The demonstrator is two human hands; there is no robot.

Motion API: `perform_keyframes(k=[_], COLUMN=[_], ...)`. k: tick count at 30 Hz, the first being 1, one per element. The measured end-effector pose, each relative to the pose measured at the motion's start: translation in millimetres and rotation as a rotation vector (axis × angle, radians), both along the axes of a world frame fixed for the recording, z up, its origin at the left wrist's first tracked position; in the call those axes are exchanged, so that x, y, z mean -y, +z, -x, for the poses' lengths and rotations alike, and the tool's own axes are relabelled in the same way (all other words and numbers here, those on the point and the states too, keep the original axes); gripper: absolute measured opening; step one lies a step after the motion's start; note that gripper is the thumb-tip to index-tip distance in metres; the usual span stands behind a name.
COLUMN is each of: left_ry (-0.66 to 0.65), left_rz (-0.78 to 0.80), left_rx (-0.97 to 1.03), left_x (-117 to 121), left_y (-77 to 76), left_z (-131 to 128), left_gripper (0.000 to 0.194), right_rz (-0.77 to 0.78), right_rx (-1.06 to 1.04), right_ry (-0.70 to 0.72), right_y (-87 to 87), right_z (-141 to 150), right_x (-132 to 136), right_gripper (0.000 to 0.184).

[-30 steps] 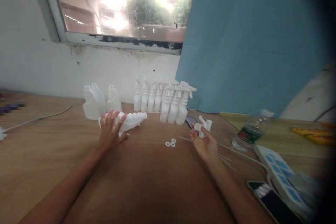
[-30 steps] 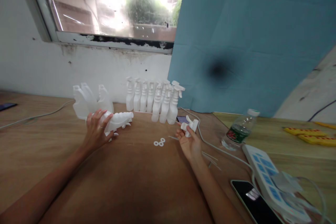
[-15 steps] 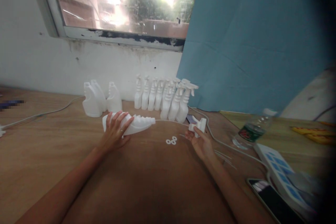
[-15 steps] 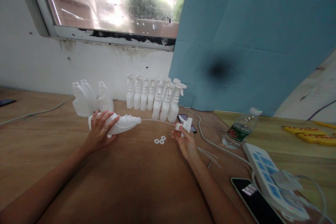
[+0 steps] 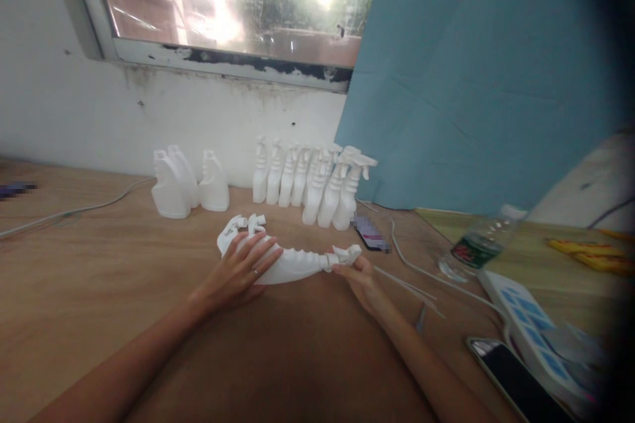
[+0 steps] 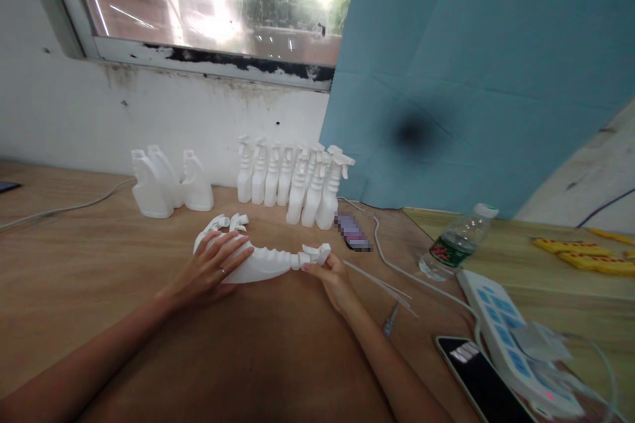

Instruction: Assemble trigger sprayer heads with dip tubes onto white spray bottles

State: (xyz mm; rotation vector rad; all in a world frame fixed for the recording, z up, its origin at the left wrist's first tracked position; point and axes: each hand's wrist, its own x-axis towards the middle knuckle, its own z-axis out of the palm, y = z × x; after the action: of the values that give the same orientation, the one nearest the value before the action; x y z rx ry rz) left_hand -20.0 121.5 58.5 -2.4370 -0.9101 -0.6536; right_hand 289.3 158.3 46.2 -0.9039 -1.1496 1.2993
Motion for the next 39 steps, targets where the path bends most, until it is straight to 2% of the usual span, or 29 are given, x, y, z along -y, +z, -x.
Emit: perform_keyframes(k=[7, 17, 26, 32, 37, 39], left_ry=[0.0, -0.008, -0.025, -0.031, -0.054, -0.053], left_rz=[0.006, -0.008, -0.021, -0.036, -0.041, -0.033], left_rx=[-0.042, -0.014, -0.01, 0.006, -0.002, 0.001], left_x=[2, 4, 5, 4, 3, 3], left_y=[-0.8, -3.2, -4.7, -4.2, -6.9, -7.9], left_z=[-3, -4, -4, -4, -3, -3], left_gripper=[0.068, 0.067, 0.064, 0.063, 0.065, 0.065], right_rz=[-0.067, -0.111, -0.127, -0.207, -0.153, -0.161], right_rx=[0.163, 0.182, 0.269, 0.287, 0.291, 0.289], right_ry=[0.07, 0.172, 0.129, 0.13, 0.17, 0.204], right_y=[-5.7, 1.3, -12.7, -13.7, -13.1, -12.2], right_z=[-3, 4, 5, 4, 5, 5], right_x=[-1, 9, 4, 3, 5, 6], right_gripper=[0.047, 0.05, 0.043, 0.064, 0.045, 0.047])
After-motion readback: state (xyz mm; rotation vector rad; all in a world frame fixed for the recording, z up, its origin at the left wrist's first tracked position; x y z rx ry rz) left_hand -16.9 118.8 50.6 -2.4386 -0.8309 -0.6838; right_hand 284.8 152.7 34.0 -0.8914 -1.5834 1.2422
